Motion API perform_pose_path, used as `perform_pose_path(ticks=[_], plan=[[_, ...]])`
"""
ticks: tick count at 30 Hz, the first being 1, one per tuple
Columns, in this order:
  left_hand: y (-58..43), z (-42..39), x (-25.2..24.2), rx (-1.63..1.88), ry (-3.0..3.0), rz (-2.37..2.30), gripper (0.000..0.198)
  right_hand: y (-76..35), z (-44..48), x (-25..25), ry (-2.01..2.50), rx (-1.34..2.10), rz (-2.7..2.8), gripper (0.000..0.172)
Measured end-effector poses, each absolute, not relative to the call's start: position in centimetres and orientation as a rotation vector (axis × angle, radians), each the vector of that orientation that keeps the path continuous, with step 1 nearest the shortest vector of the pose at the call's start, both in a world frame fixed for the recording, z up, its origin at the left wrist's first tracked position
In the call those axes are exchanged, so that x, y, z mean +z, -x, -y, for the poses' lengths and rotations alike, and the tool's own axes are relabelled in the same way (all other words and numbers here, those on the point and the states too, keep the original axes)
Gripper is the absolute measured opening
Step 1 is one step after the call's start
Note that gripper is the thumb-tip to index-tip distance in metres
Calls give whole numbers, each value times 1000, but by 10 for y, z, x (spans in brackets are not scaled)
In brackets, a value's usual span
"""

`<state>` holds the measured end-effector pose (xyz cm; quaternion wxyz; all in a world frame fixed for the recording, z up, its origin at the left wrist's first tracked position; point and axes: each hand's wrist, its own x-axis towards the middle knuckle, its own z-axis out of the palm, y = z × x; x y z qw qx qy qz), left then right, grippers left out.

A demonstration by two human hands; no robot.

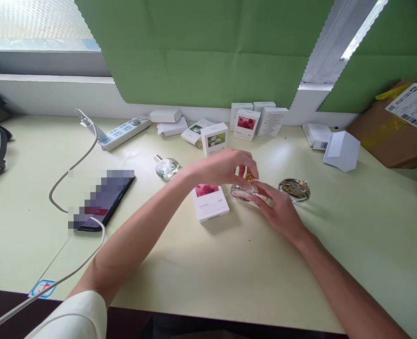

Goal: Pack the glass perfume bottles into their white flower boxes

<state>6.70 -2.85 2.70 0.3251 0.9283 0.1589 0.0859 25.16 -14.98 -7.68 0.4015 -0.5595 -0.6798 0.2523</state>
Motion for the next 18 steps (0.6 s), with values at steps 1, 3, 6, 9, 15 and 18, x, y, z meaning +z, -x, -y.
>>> perform_pose_path(ticks=[1,3,6,9,15,18], plan=[[-67,29,26,226,-2434,-417,22,-252,150,-77,1415,631,1717,36],[-68,30,26,228,-2442,-412,22,-252,150,-77,1417,616,1714,36],[-68,30,26,232,-2465,-398,20,-251,150,-76,1418,617,1720,35],[-69,31,26,241,-2490,-392,18,-250,150,-74,1416,648,1727,33],[-70,33,26,255,-2523,-403,19,-251,151,-73,1420,666,1719,32],[-70,33,25,299,-2505,-389,22,-251,150,-73,1409,641,1723,32]])
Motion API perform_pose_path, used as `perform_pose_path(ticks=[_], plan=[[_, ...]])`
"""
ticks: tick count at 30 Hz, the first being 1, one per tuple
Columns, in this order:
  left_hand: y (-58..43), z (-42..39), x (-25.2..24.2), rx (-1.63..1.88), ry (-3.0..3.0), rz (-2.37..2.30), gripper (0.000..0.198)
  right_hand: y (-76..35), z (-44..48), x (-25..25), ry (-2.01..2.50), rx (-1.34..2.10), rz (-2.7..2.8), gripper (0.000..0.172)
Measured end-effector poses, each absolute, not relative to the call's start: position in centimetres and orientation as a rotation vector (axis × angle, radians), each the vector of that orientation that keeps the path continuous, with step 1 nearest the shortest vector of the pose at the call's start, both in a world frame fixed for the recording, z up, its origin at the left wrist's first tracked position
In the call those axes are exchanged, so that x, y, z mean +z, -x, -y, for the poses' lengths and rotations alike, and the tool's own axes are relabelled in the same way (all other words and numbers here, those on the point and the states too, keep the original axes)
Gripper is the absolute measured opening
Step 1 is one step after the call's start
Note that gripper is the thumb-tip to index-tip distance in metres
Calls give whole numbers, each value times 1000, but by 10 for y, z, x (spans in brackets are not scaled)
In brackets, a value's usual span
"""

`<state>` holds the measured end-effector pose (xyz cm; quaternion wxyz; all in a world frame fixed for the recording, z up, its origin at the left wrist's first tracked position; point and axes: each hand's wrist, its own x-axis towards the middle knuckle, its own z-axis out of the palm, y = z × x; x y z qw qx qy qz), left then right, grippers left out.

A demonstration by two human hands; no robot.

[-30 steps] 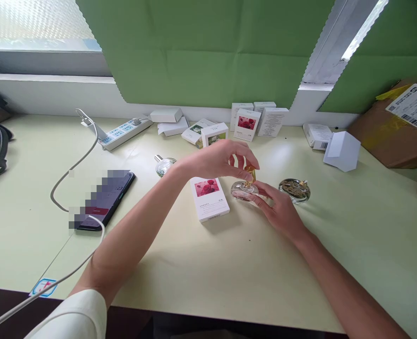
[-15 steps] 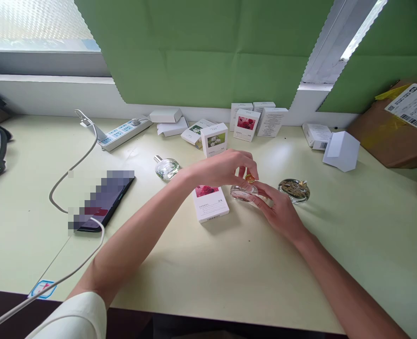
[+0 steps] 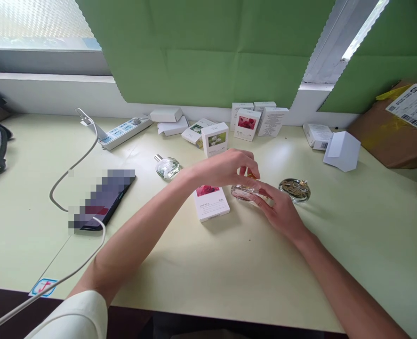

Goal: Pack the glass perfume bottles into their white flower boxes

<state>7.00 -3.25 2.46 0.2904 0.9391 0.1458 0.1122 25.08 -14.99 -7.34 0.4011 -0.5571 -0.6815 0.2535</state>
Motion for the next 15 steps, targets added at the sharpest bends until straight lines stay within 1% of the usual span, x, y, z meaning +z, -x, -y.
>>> perform_pose_path(ticks=[4,8,15], plan=[[-72,31,20,357,-2452,-416,30,-250,149,-74,1383,633,1711,32],[-72,30,17,267,-2318,-501,32,-250,150,-75,1351,658,1701,33],[-69,30,19,114,-2145,-628,44,-250,150,-75,1344,684,1701,33]])
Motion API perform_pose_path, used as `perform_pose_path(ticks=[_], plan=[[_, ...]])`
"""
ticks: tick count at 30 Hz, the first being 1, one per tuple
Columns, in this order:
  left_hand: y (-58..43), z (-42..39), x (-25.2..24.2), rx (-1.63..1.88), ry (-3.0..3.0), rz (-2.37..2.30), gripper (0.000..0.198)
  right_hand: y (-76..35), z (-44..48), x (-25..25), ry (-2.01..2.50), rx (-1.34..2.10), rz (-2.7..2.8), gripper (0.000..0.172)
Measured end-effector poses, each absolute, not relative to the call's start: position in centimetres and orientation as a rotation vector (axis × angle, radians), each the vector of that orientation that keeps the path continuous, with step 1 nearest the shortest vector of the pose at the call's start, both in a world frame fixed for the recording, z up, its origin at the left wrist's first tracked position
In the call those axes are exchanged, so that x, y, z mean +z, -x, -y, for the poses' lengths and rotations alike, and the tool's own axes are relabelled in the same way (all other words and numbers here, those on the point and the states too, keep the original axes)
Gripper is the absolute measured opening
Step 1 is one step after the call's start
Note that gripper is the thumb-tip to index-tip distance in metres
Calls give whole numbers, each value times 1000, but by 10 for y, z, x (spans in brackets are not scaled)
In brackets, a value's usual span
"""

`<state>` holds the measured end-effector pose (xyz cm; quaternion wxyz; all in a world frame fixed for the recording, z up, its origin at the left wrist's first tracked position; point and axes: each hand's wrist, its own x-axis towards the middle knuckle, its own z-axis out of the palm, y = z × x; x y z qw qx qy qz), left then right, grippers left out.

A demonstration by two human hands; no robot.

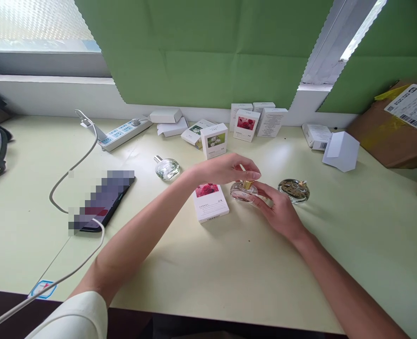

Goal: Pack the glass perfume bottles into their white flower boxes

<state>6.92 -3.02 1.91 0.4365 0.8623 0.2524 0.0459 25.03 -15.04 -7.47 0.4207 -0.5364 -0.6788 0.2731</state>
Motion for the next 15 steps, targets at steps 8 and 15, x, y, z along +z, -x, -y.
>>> perform_pose_path(ticks=[8,15], plan=[[-70,31,21,113,-2137,-628,45,-250,150,-74,1342,686,1701,33],[-71,31,18,103,-2165,-647,40,-251,151,-74,1363,661,1708,34]])
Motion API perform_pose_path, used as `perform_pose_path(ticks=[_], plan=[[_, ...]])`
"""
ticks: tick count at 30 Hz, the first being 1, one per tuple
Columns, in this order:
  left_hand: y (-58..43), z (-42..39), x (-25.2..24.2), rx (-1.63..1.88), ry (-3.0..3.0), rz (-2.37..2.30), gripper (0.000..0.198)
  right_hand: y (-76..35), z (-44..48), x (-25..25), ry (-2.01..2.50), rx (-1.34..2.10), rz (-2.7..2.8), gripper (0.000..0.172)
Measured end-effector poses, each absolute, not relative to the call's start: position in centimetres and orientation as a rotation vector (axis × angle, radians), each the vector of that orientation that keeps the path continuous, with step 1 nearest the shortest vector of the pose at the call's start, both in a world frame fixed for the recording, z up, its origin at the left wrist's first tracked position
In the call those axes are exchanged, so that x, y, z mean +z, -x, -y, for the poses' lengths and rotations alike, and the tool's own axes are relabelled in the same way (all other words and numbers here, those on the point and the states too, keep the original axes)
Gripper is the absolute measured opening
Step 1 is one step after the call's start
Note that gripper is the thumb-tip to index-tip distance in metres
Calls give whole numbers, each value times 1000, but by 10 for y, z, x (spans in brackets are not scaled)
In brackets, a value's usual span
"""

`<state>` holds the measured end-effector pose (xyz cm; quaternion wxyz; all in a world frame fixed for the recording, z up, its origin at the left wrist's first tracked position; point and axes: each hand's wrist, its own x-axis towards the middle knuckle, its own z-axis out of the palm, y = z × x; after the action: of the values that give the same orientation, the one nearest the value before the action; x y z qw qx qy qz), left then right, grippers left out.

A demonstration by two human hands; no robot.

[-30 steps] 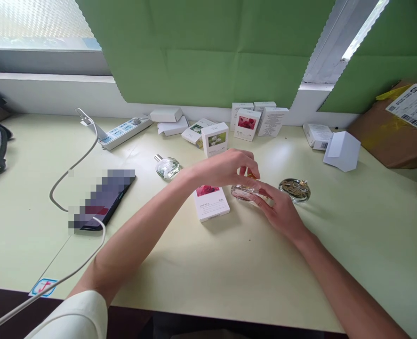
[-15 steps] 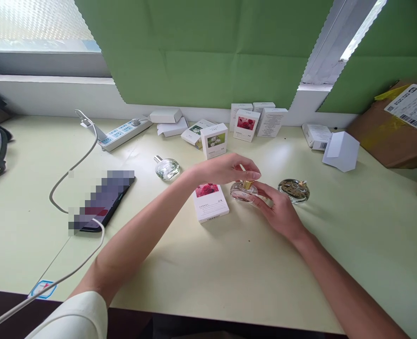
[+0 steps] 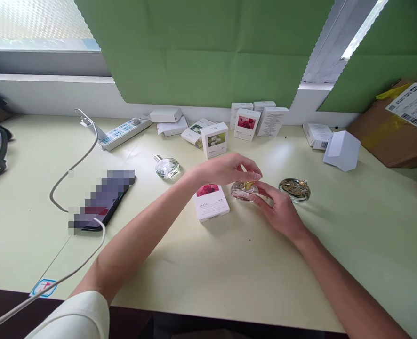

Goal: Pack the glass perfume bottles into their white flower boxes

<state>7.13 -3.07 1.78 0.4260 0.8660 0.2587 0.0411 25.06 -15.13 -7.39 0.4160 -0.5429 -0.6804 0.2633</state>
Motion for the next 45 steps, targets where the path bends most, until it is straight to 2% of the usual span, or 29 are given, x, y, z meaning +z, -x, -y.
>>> perform_pose_path(ticks=[18,25,39,45], plan=[[-71,33,20,89,-2195,-652,41,-250,150,-74,1374,657,1707,36],[-70,32,19,162,-2134,-687,47,-248,151,-71,1361,668,1704,32],[-71,29,16,98,-2194,-634,39,-248,151,-73,1359,689,1696,34],[-71,32,16,67,-2234,-664,42,-249,151,-74,1373,674,1701,36]])
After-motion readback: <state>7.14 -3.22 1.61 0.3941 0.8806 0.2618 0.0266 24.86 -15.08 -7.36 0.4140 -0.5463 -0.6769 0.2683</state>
